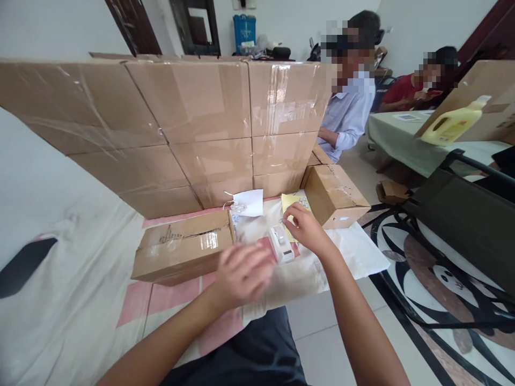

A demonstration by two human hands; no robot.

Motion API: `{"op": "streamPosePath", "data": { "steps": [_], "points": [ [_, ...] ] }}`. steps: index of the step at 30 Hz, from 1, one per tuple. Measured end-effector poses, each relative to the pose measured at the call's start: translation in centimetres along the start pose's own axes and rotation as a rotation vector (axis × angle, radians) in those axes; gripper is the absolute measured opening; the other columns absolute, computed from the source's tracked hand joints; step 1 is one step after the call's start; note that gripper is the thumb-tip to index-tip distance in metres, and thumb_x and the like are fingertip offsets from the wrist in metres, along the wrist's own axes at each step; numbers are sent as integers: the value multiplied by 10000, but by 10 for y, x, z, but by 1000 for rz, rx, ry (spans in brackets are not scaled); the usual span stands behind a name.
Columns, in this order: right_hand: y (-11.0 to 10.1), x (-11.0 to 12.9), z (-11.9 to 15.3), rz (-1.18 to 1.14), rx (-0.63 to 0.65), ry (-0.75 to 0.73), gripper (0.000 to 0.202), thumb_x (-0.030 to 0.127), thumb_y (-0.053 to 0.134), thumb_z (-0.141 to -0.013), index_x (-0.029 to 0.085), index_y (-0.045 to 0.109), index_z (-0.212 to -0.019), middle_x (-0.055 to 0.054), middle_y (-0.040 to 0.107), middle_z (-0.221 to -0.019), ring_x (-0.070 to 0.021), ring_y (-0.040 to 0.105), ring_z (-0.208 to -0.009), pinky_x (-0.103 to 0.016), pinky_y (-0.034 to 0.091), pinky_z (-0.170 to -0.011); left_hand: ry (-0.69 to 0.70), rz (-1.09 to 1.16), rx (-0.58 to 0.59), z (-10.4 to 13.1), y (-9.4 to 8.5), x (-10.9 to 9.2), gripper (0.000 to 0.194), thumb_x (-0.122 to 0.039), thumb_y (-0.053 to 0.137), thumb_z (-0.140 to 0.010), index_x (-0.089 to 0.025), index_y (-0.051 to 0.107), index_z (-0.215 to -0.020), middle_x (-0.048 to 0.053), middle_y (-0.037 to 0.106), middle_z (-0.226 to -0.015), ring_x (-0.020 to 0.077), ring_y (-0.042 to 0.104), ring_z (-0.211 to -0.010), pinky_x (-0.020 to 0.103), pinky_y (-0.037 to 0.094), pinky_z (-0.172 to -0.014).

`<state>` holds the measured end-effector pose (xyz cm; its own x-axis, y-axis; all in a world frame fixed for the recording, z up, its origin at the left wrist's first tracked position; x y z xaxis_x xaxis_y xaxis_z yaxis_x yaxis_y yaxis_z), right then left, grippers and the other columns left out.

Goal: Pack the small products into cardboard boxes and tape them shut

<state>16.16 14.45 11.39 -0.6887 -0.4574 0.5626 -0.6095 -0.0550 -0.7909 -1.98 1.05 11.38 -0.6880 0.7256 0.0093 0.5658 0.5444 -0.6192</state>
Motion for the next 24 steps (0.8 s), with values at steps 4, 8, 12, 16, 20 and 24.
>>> {"op": "streamPosePath", "data": {
  "steps": [4,8,12,16,20,24],
  "points": [
    [36,47,0,-514,97,-126,188,374,576,-989,214,607,-894,-33,600,-919,-172,566,-804,-292,447,-719,-642,-318,382,32,-63,89,765,-596,721,-824,-251,507,-1472,154,523,-1550,409,441,-1450,641,182,-1229],
    [91,70,-8,-798,245,-112,195,398,547,-1007,216,563,-937,-11,558,-925,-163,534,-835,-292,447,-777,-694,-338,722,58,-77,131,967,-618,728,-801,-235,339,-1598,129,318,-1681,401,308,-1543,644,239,-1230],
    [124,69,-9,-863,320,-120,173,382,468,-1038,223,525,-1000,5,513,-898,-147,484,-775,-278,445,-751,-630,-362,738,63,-75,133,965,-643,680,-829,-252,292,-1621,110,282,-1695,386,287,-1557,623,220,-1247],
    [134,63,-12,-781,217,-164,131,298,427,-1033,219,506,-964,-25,524,-972,-177,506,-901,-329,451,-875,-579,-370,703,63,-73,129,928,-683,588,-867,-242,282,-1624,114,307,-1686,385,301,-1551,611,209,-1246],
    [145,63,-18,-774,201,-159,118,248,420,-1024,217,504,-948,-27,528,-971,-185,516,-929,-343,443,-908,-550,-369,674,62,-74,129,934,-726,552,-869,-234,292,-1619,120,335,-1675,396,316,-1541,608,225,-1230],
    [151,64,-20,-778,186,-138,118,255,439,-1022,216,503,-931,-23,538,-959,-179,517,-904,-337,452,-891,-546,-356,658,60,-73,126,921,-730,538,-871,-242,301,-1615,120,351,-1669,399,325,-1535,601,225,-1227]
  ]
}}
Point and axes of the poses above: each hand's wrist, its own z-axis away from the middle knuckle, its own y-axis out of the palm, x = y × z, the point moved 6 cm from there along -z, towards the middle knuckle
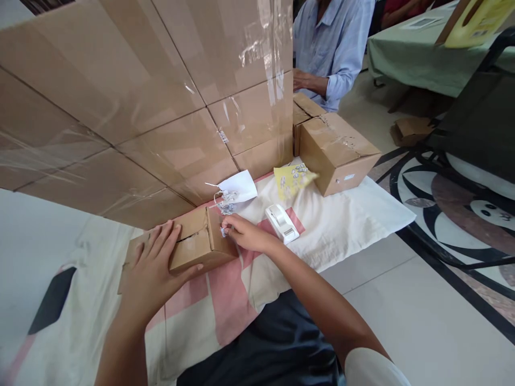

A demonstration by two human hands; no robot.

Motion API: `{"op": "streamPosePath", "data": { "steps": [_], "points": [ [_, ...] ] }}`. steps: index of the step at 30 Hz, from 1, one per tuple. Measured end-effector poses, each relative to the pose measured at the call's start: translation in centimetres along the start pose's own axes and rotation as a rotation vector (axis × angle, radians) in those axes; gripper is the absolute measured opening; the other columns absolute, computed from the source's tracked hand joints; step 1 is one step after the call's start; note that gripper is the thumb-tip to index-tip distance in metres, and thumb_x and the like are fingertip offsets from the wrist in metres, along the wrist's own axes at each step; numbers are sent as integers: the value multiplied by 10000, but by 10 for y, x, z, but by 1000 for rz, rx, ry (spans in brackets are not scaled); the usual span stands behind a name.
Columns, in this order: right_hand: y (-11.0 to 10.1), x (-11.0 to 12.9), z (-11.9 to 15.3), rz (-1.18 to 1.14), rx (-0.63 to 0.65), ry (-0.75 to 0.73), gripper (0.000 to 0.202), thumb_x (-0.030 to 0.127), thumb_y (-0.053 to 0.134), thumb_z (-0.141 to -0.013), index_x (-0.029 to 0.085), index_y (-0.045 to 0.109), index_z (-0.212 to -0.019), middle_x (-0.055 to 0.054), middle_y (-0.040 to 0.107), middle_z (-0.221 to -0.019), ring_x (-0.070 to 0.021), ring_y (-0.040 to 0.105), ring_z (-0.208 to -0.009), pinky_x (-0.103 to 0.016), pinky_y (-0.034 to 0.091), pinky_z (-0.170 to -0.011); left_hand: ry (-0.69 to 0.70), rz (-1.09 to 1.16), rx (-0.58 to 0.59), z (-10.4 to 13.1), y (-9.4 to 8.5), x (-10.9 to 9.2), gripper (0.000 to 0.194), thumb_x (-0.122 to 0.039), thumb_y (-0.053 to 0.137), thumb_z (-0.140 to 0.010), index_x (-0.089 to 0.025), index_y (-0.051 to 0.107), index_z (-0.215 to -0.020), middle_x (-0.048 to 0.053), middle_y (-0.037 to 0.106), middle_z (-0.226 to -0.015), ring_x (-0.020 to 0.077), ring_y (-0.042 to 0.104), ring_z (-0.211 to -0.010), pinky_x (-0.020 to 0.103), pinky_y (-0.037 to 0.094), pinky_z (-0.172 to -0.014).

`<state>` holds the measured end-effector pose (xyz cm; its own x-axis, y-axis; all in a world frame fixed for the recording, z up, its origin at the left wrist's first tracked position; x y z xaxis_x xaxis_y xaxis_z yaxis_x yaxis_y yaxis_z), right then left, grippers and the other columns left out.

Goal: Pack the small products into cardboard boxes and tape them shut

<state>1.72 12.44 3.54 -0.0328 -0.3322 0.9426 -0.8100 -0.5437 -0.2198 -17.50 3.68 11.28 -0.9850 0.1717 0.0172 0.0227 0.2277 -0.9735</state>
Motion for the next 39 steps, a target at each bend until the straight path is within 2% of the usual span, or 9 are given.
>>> {"op": "streamPosePath", "data": {
  "steps": [4,9,12,14,20,24,28,33,39],
  "points": [
    [-1,-5,3,-1,-47,40,76,249,507,-992,204,523,-1051,-28,571,-999,-174,535,-899,-336,481,-870,12,-12,13,1,0,-4,880,-685,529,-891,-247,301,-1619,113,346,-1672,408,301,-1543,623,195,-1229],
    [-2,-9,10,-57,-16,102,528,321,590,-980,226,418,-1469,-96,553,-1322,-159,579,-954,-339,518,-911,33,-5,9,1,2,-2,877,-661,548,-890,-265,283,-1627,99,330,-1680,419,297,-1542,646,217,-1216],
    [-1,-10,11,-90,27,103,652,430,613,-975,258,382,-1560,-125,406,-1552,-192,567,-1174,-360,486,-1025,42,3,14,1,3,1,881,-659,567,-880,-275,290,-1624,89,319,-1685,419,294,-1545,644,226,-1217],
    [0,-13,10,-137,55,116,688,464,615,-973,271,364,-1583,-114,397,-1582,-209,537,-1261,-371,468,-1060,37,4,18,0,4,2,881,-650,587,-871,-278,304,-1618,87,320,-1685,416,299,-1544,639,233,-1219],
    [4,-21,9,-281,108,178,729,438,659,-954,285,343,-1593,-70,610,-1307,-168,593,-1011,-342,516,-937,23,-3,27,0,1,1,878,-621,635,-848,-274,348,-1603,83,328,-1680,411,309,-1541,638,264,-1212],
    [2,-23,11,-284,104,177,796,453,754,-887,292,381,-1573,-47,607,-1217,-132,551,-878,-294,500,-856,22,-3,28,1,0,1,856,-607,636,-857,-272,365,-1596,82,342,-1673,395,321,-1539,628,278,-1213],
    [3,-28,12,-284,109,202,729,535,634,-961,286,358,-1588,-40,600,-1057,-132,518,-793,-271,468,-734,27,-18,35,1,2,2,847,-612,638,-859,-260,388,-1588,85,353,-1667,402,329,-1535,638,283,-1211],
    [4,-30,11,-296,97,180,819,546,760,-863,319,393,-1560,-38,578,-1129,-132,488,-824,-277,457,-781,34,-53,28,1,3,4,845,-585,654,-856,-260,388,-1590,76,358,-1665,405,336,-1531,635,290,-1210],
    [5,-29,9,-322,116,209,744,596,673,-917,316,404,-1551,-12,569,-979,-133,469,-753,-275,447,-725,68,-54,-7,1,6,5,856,-600,627,-861,-253,367,-1598,77,373,-1658,411,364,-1513,634,294,-1198]
  ]
}}
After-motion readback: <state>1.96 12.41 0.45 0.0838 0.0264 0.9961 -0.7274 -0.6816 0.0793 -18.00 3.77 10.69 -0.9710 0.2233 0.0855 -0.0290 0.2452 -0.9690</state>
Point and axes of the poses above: each hand's wrist, its own z-axis away from the middle knuckle, its own y-axis out of the palm, x = y × z, the point moved 6 cm from there along -z, towards the middle knuckle
